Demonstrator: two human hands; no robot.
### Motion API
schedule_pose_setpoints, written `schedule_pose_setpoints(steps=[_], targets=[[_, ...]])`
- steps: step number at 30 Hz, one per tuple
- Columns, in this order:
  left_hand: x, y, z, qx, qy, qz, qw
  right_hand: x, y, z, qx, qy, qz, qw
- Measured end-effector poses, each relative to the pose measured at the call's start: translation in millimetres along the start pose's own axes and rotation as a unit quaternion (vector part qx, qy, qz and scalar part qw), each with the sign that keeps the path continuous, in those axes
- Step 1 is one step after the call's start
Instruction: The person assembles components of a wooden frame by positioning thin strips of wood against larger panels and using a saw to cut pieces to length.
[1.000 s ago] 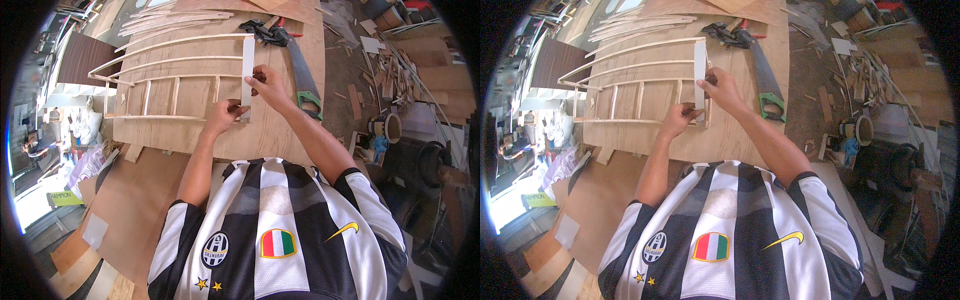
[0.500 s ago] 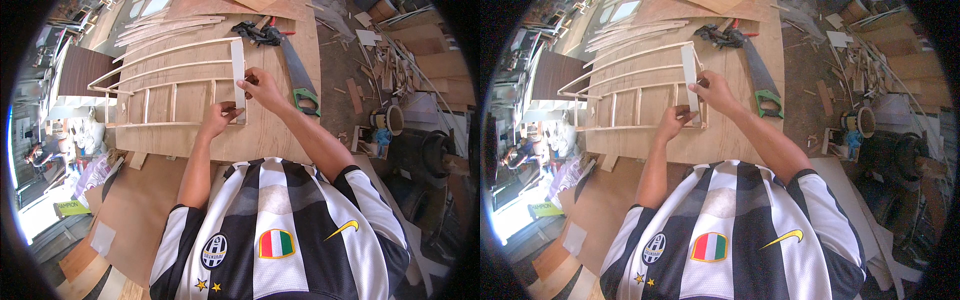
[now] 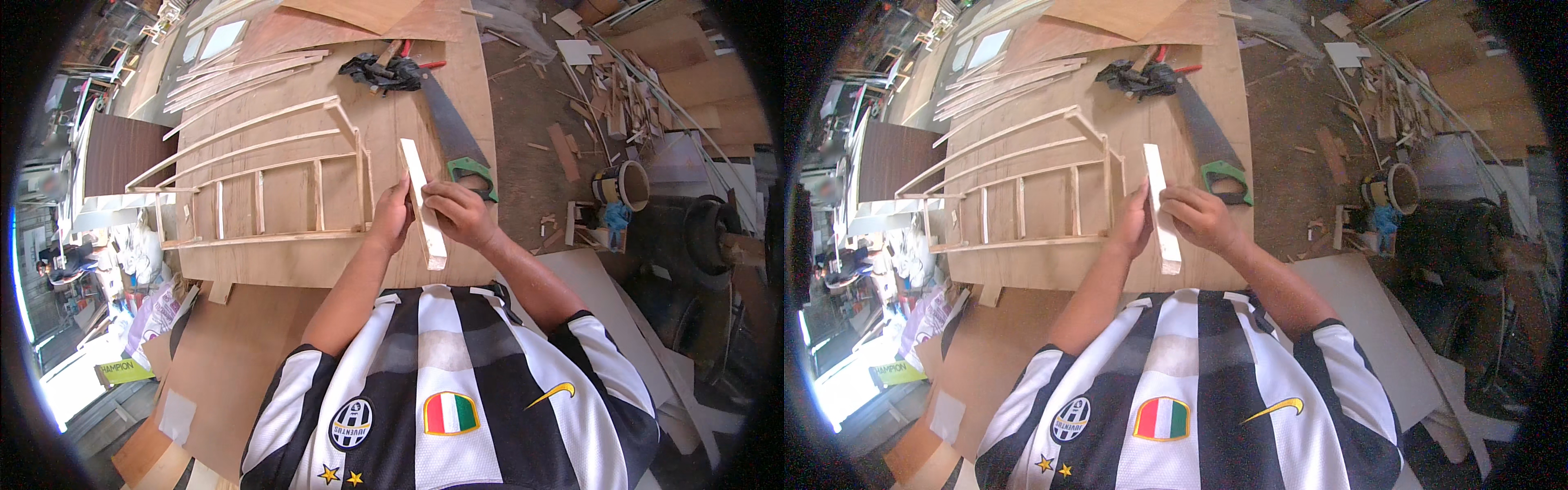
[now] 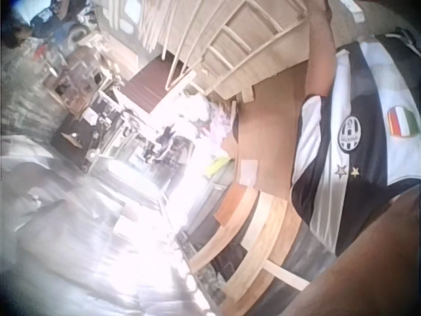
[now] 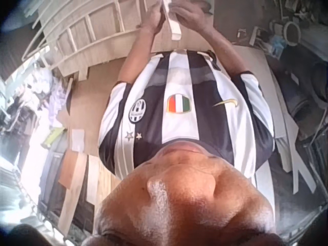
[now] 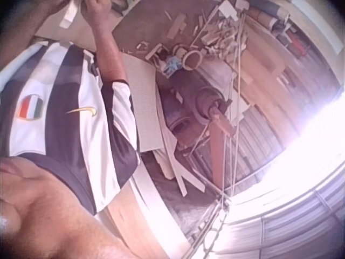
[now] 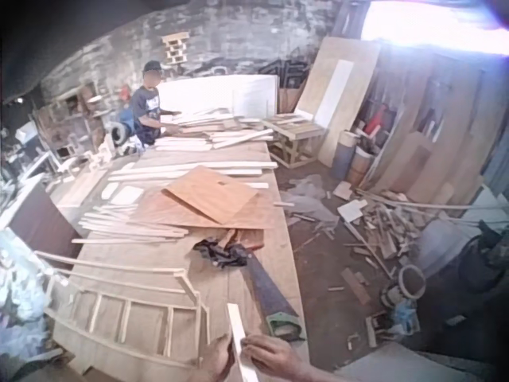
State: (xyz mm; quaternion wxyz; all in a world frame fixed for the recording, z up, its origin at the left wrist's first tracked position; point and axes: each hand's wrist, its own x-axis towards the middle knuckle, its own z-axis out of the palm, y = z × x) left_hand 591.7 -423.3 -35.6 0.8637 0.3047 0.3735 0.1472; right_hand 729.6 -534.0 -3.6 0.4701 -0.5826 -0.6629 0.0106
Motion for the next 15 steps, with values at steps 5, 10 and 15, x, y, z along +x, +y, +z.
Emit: schedule_pose_setpoints(steps=[5, 10, 15], targets=[[36.1, -42.5, 11.5, 0.089, 0.074, 0.036, 0.993, -68.5, 62.9, -6.6, -0.078, -0.088, 0.101, 0.988], [62.3, -76.1, 5.9, 0.322, 0.138, 0.037, 0.936, -121.3, 129.2, 0.0, -0.143, -0.244, 0.279, 0.918], [86.1, -118.1, 0.7, 0.455, 0.17, 0.151, 0.861, -151.0, 169.3, 13.2, -0.188, -0.335, 0.2, 0.902]])
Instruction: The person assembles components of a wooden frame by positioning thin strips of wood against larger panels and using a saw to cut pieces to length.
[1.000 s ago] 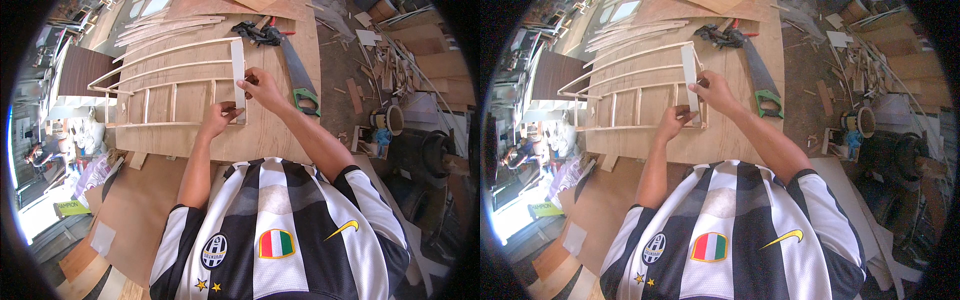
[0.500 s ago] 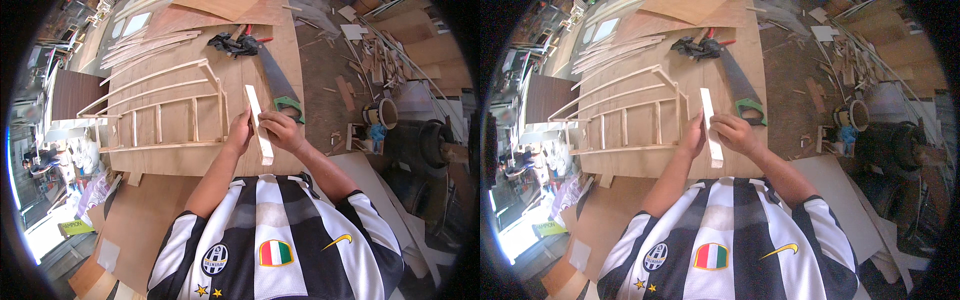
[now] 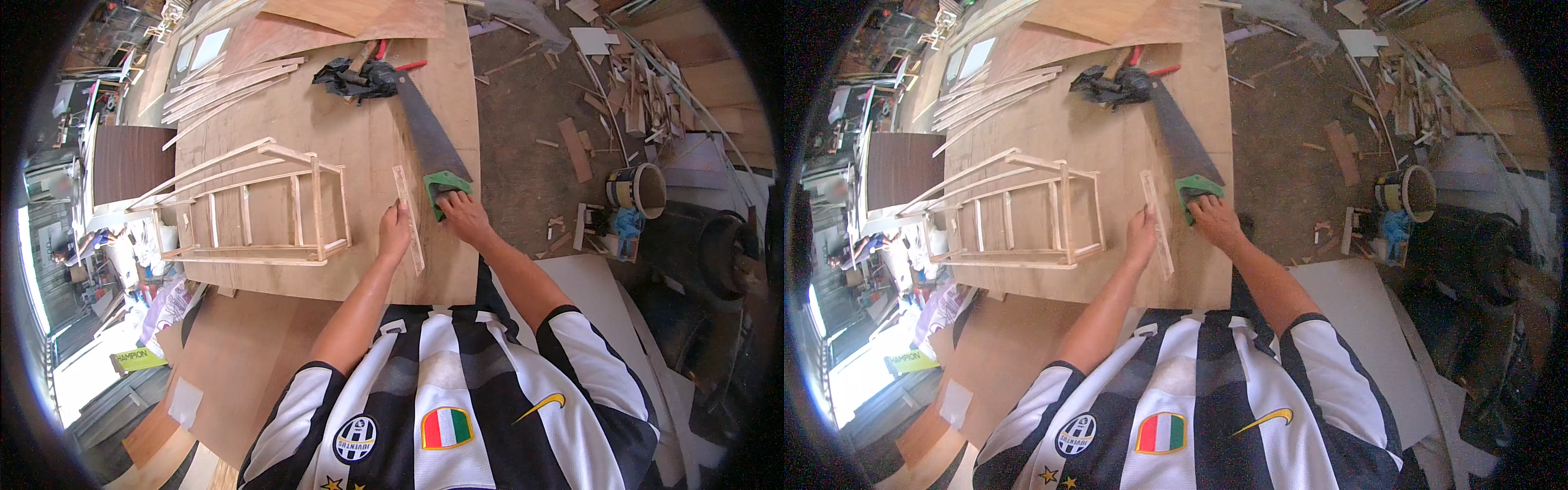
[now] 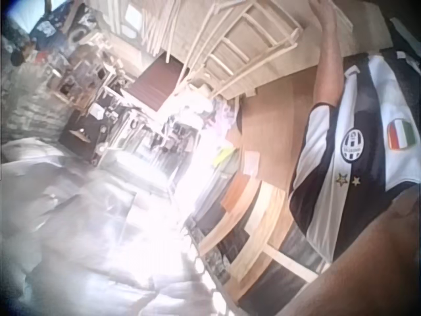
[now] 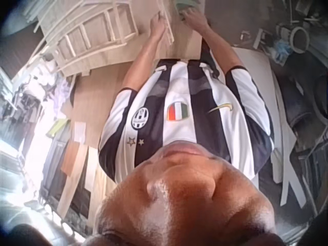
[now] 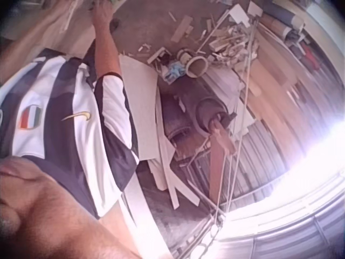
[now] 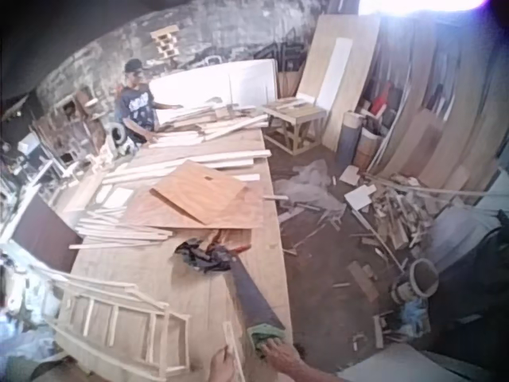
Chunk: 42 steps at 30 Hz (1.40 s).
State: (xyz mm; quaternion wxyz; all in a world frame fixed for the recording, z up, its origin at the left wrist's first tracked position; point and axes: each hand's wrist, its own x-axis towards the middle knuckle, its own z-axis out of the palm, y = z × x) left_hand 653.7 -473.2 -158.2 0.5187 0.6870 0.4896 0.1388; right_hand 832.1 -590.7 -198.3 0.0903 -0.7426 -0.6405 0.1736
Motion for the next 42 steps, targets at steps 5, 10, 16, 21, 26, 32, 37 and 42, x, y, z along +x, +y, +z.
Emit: schedule_pose_setpoints(steps=[5, 10, 16, 21, 26, 32, 37, 42], targets=[[1.0, -12.7, 47.0, -0.025, 0.076, -0.004, 0.997, -18.4, 23.8, -28.8, 0.134, 0.017, 0.087, 0.987], [18.4, 47.2, 95.0, 0.09, -0.017, -0.034, 0.995, -75.7, 59.2, -70.9, 0.303, 0.2, 0.188, 0.912], [65.2, 48.0, 164.7, 0.228, 0.018, 0.049, 0.972, -114.9, 89.0, -82.9, 0.322, 0.314, 0.221, 0.865], [75.3, 50.5, 185.9, 0.347, 0.058, 0.083, 0.933, -130.0, 105.5, -74.0, 0.332, 0.28, 0.291, 0.852], [77.5, 44.5, 192.3, 0.382, 0.087, 0.095, 0.915, -125.6, 102.8, -76.4, 0.349, 0.297, 0.263, 0.849], [101.1, 73.0, 193.9, 0.301, 0.164, 0.127, 0.931, -120.1, 91.0, -80.0, 0.355, 0.278, 0.289, 0.845], [122.3, 78.1, 194.3, 0.299, 0.05, 0.085, 0.949, -116.4, 75.6, -97.1, 0.365, 0.314, 0.273, 0.833], [133.7, 43.3, 199.7, 0.301, 0.081, 0.137, 0.94, -113.5, 58.3, -109.5, 0.393, 0.297, 0.261, 0.83]])
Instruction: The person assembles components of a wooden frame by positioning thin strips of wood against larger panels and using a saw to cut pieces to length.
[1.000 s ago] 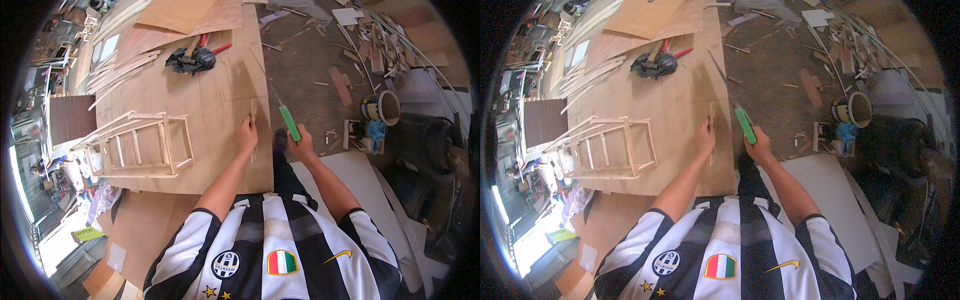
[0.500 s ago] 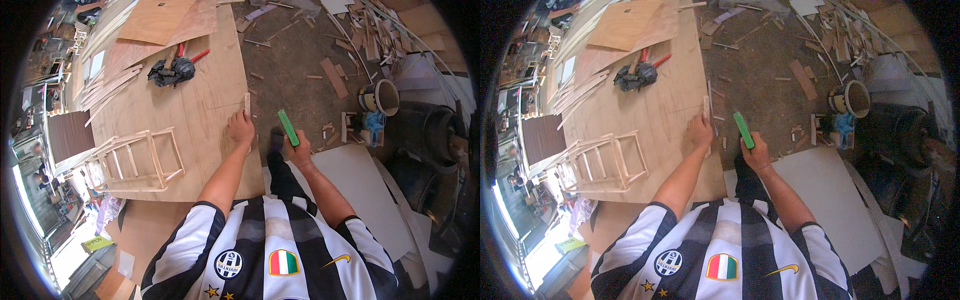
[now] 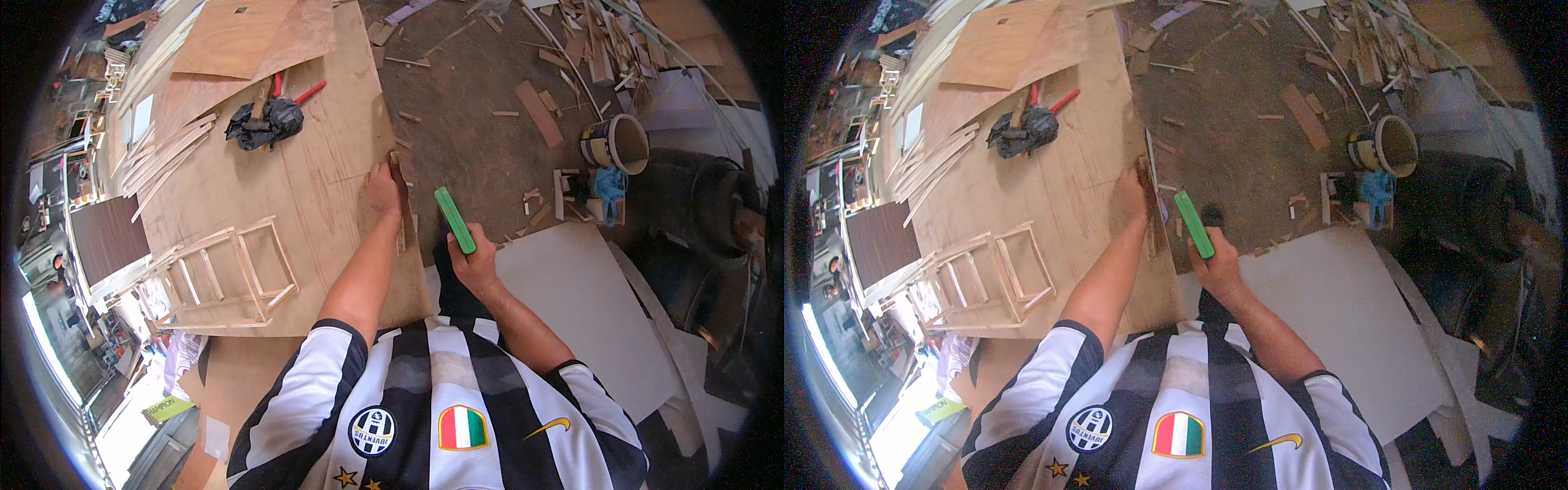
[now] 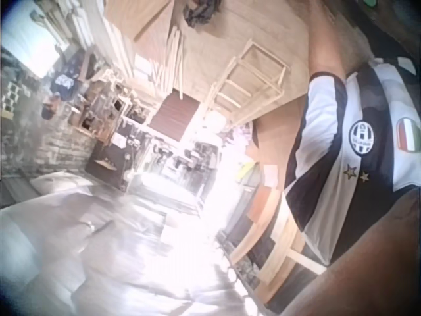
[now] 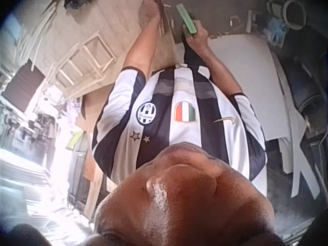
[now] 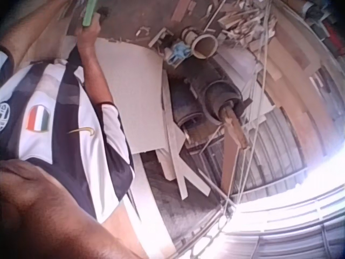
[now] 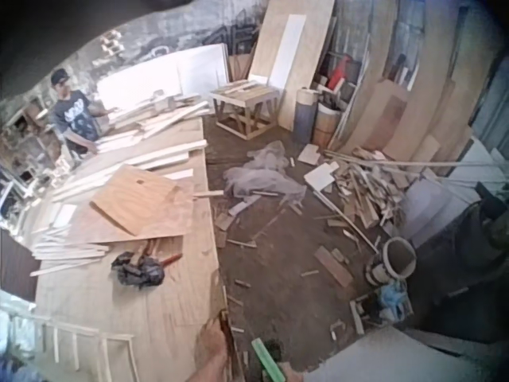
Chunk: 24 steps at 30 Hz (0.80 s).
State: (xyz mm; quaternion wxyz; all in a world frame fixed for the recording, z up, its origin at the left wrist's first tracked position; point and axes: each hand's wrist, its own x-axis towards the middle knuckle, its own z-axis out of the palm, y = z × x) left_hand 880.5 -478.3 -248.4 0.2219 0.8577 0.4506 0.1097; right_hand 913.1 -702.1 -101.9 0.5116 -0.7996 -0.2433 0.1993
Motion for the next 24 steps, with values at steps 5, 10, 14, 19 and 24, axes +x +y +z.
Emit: schedule_pose_setpoints(steps=[5, 10, 14, 19, 24], targets=[[4.2, 24.9, -13.0, -0.004, -0.013, -0.018, 1.0, -10.1, -3.8, 5.1, 0.0, -0.005, 0.015, 1.0], [3.2, 20.4, -10.8, -0.009, -0.005, -0.012, 1.0, -15.5, -6.1, 11.9, -0.01, 0.0, 0.001, 1.0], [6.2, 25.9, -16.7, 0.015, -0.041, -0.041, 0.998, -22.4, -3.5, 16.9, -0.021, 0.005, -0.026, 0.999], [7.8, 14.8, -7.0, -0.014, -0.05, -0.049, 0.997, -31.6, -10.4, 21.8, -0.027, 0.012, -0.023, 0.999], [4.0, 17.0, -4.3, -0.015, -0.046, -0.041, 0.998, -41.5, -9.2, 29.5, -0.018, 0.025, -0.028, 0.999]])
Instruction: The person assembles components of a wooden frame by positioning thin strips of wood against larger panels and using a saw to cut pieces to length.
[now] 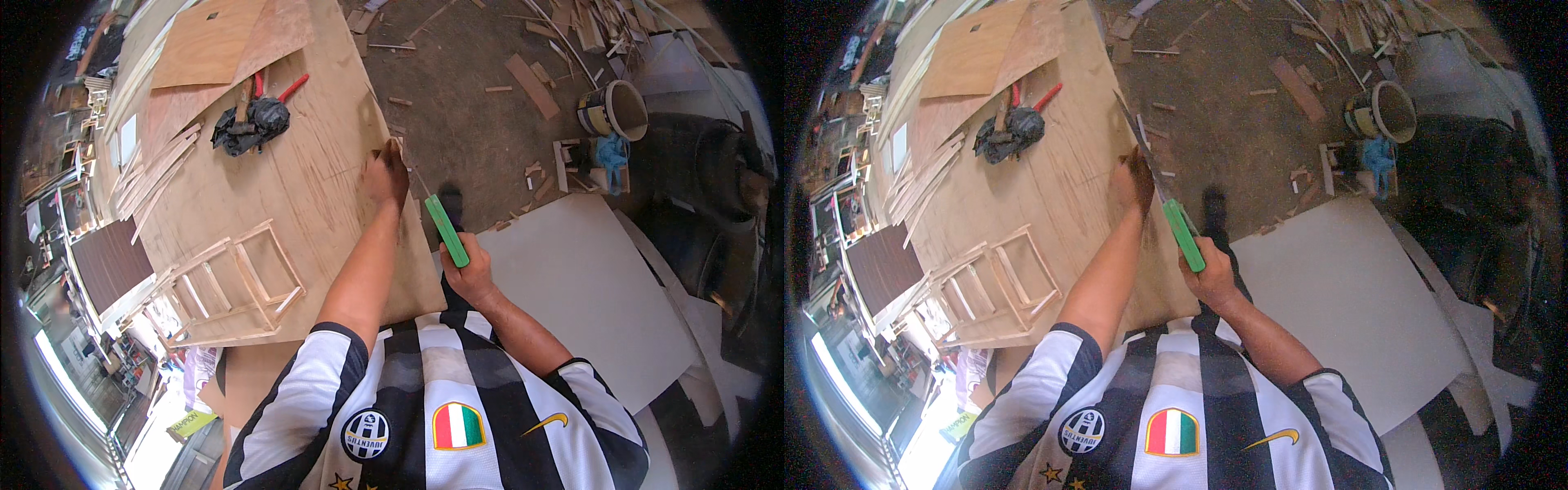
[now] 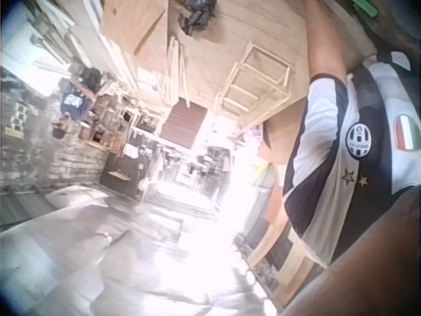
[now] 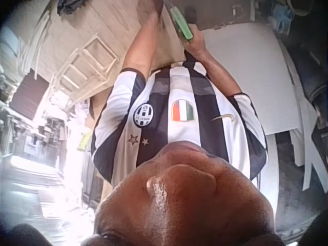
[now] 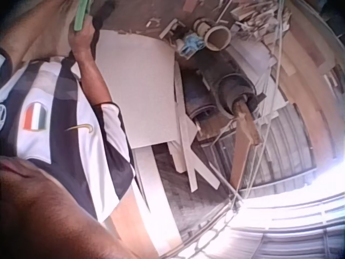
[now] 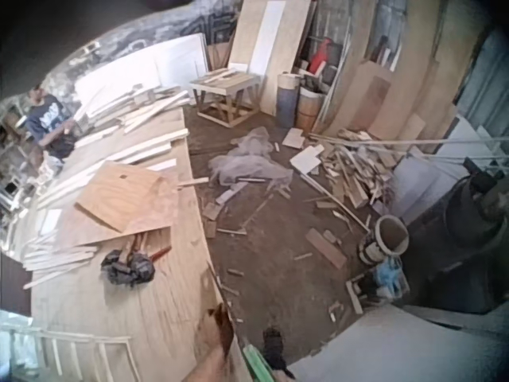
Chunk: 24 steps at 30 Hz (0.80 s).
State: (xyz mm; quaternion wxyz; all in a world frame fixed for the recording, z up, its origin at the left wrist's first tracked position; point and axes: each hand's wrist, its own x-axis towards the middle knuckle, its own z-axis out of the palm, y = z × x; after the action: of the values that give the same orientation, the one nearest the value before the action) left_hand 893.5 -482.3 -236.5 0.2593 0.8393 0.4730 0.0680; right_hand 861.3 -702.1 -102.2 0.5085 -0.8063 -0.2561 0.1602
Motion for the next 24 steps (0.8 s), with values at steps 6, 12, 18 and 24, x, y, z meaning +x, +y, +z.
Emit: schedule_pose_setpoints(steps=[6, 12, 18, 24], targets=[[-3.9, -2.5, 5.9, 0.0, 0.021, -0.001, 1.0, -10.6, -0.9, 6.2, 0.017, 0.005, 0.015, 1.0], [-5.2, -10.3, 10.8, 0.004, 0.05, 0.042, 0.998, -19.9, -0.1, 7.3, -0.004, 0.007, 0.02, 1.0], [-4.2, -9.3, 9.8, 0.003, 0.062, 0.062, 0.996, -23.7, -0.7, 10.1, -0.009, 0.018, 0.019, 1.0], [-3.3, -15.2, 14.4, 0.01, 0.051, 0.066, 0.996, -15.8, -12.7, 10.5, -0.011, 0.026, 0.024, 0.999]])
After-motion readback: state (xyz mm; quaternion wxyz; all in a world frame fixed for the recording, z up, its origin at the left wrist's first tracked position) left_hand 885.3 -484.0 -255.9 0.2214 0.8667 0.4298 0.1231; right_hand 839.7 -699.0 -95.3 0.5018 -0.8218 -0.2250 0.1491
